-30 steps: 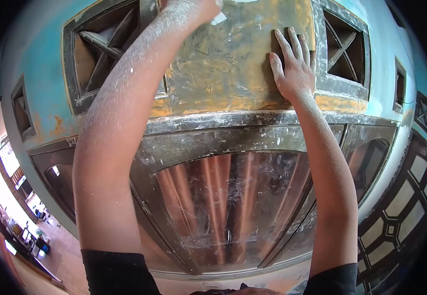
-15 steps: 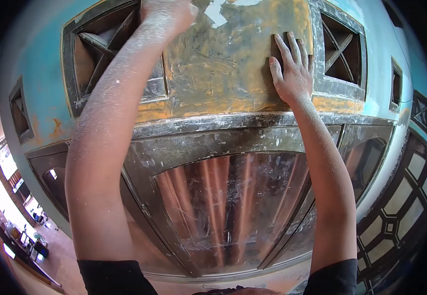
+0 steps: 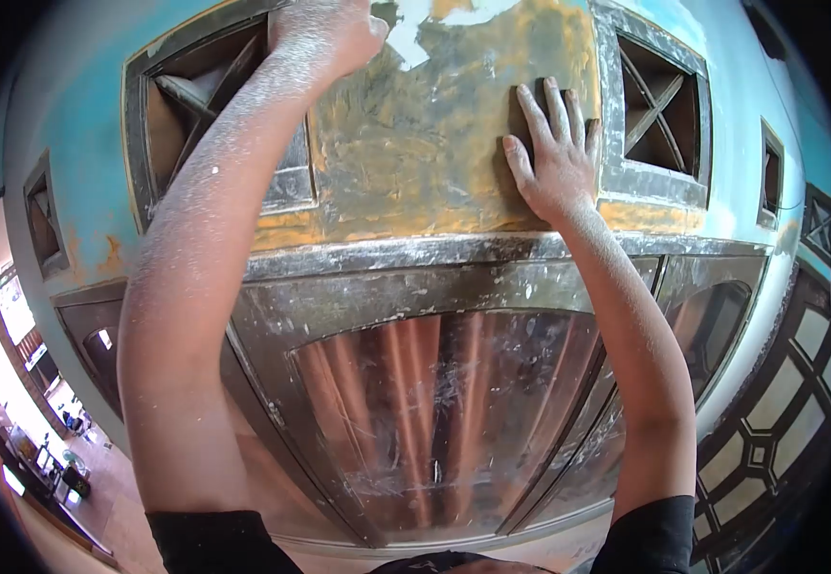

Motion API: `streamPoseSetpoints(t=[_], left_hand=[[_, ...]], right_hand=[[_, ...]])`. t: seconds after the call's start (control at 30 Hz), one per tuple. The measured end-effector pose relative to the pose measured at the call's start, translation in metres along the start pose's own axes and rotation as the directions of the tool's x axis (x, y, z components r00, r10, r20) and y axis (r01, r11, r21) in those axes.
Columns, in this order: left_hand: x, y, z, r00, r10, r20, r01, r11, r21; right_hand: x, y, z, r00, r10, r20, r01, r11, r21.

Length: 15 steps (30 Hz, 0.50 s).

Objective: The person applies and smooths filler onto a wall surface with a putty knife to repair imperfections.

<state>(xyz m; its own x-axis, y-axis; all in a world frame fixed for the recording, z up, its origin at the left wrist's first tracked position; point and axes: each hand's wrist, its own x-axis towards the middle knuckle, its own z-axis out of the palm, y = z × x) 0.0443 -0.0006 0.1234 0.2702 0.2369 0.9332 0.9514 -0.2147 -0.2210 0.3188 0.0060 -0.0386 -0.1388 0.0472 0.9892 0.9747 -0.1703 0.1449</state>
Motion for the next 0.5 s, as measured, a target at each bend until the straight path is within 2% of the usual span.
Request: streamPoseSetpoints(t=[0.07,0.13,0.17,0.4,0.43,0.5], left_hand=[[0.014,0.01,0.006,1.0,0.018,-0.02,-0.019,0.999,-0.028],[0.022,0.022,0.012,0.986,0.048,-0.158,-0.061,0.995,-0.08],[0.033,0.033,0.004,0.998,-0.042,-0.044,0.036,0.989,-0.144],[0.078,0.039,-0.015,1.0,-0.022,-0.009,0.022,1.0,-0.012],[0.089,0.037,-0.01,0.998,-0.012,-0.066,0.013,1.0,0.021],[0.095,0.038,-0.015,0.997,-0.015,-0.076,0.014,1.0,-0.014]], right_hand=[[0.007,0.009,-0.001,0.999,-0.034,-0.006,0.034,0.999,0.012],[0.017,0.02,-0.001,0.992,-0.13,-0.004,0.13,0.991,0.04],[0.025,0.025,0.0,0.989,-0.149,-0.015,0.149,0.988,0.033],[0.086,0.033,0.012,0.982,-0.142,-0.124,0.144,0.99,0.0],[0.088,0.031,0.014,0.983,-0.128,-0.134,0.132,0.991,0.019],[0.085,0.031,0.016,0.981,-0.128,-0.149,0.133,0.991,0.026]])
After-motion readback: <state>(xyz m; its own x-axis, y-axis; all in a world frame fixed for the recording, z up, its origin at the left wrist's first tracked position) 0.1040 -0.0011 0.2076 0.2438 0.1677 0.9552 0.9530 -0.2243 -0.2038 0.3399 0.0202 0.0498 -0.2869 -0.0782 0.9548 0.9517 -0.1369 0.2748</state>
